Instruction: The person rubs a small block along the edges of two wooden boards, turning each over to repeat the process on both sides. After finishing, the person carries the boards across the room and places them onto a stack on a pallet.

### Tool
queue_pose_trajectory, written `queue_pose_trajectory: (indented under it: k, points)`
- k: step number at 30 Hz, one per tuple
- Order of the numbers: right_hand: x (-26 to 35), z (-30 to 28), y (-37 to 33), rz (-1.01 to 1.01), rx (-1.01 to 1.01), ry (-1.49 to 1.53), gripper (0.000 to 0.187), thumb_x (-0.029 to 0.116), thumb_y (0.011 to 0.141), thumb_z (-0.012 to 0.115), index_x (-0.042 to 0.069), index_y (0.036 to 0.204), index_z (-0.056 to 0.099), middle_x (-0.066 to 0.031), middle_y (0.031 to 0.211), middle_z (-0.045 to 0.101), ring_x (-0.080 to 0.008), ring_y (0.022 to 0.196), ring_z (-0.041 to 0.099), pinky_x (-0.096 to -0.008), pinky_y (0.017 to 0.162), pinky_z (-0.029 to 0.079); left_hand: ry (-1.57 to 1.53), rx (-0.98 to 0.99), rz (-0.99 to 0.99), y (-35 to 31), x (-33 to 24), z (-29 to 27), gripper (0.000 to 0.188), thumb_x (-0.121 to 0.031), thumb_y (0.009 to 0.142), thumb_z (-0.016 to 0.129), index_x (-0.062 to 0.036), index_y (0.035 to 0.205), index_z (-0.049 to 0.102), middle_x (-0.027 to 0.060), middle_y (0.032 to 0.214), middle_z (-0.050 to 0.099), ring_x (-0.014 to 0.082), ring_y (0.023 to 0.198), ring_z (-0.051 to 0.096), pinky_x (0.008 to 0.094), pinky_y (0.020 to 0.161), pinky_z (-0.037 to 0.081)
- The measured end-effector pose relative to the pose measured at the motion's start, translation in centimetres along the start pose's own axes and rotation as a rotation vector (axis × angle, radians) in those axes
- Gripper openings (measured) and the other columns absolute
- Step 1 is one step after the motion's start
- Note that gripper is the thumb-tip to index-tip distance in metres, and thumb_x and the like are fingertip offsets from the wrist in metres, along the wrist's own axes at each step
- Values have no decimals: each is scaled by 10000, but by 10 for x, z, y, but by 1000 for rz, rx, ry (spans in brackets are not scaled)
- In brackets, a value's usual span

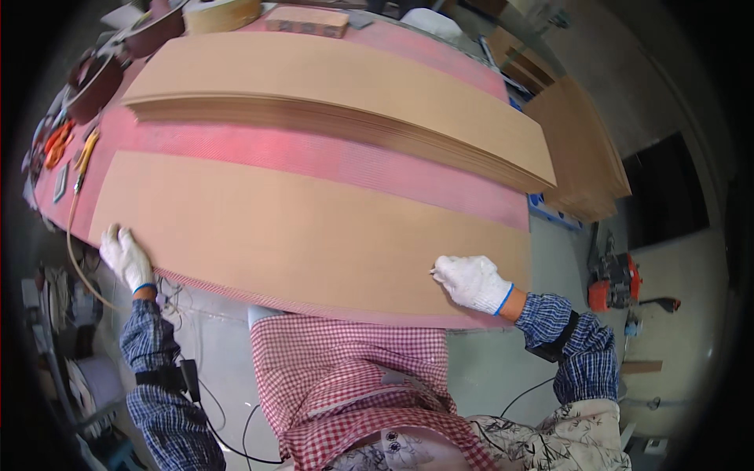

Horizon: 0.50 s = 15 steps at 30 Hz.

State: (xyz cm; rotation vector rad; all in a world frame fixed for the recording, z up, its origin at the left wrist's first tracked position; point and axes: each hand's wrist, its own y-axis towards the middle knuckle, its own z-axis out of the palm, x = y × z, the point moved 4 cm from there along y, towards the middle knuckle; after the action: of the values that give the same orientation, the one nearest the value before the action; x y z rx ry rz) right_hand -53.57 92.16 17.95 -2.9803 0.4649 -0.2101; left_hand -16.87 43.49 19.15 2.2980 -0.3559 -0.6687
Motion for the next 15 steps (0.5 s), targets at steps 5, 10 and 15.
queue_pose_trajectory:
  k: [5, 10, 15]
  points:
    - [78, -17, 81, -138, -43, -30, 205, 255, 910, 520, 62, 841, 516, -137, 701, 633, -312, 639, 643, -425, 541, 502, -168, -163, 20, -6, -2, -2, 261, -126, 865, 559, 23, 1078, 592, 195, 1110, 570, 352, 1101, 487, 435, 987, 360]
    - [116, -41, 117, -159, 64, 32, 202, 260, 922, 510, 58, 905, 511, -166, 795, 654, -349, 744, 648, -455, 629, 508, -125, -163, -110, -11, -12, -7, 312, -207, 897, 536, -5, 1133, 572, 188, 1268, 523, 370, 1268, 375, 441, 1092, 264]
    - [61, -46, 81, 3, 32, 110, 206, 270, 926, 515, 72, 983, 502, -184, 872, 656, -396, 830, 625, -482, 707, 493, -132, -124, -115, -5, -9, -12, 396, -254, 892, 552, 15, 1183, 540, 209, 1302, 491, 351, 1284, 368, 435, 1090, 270]
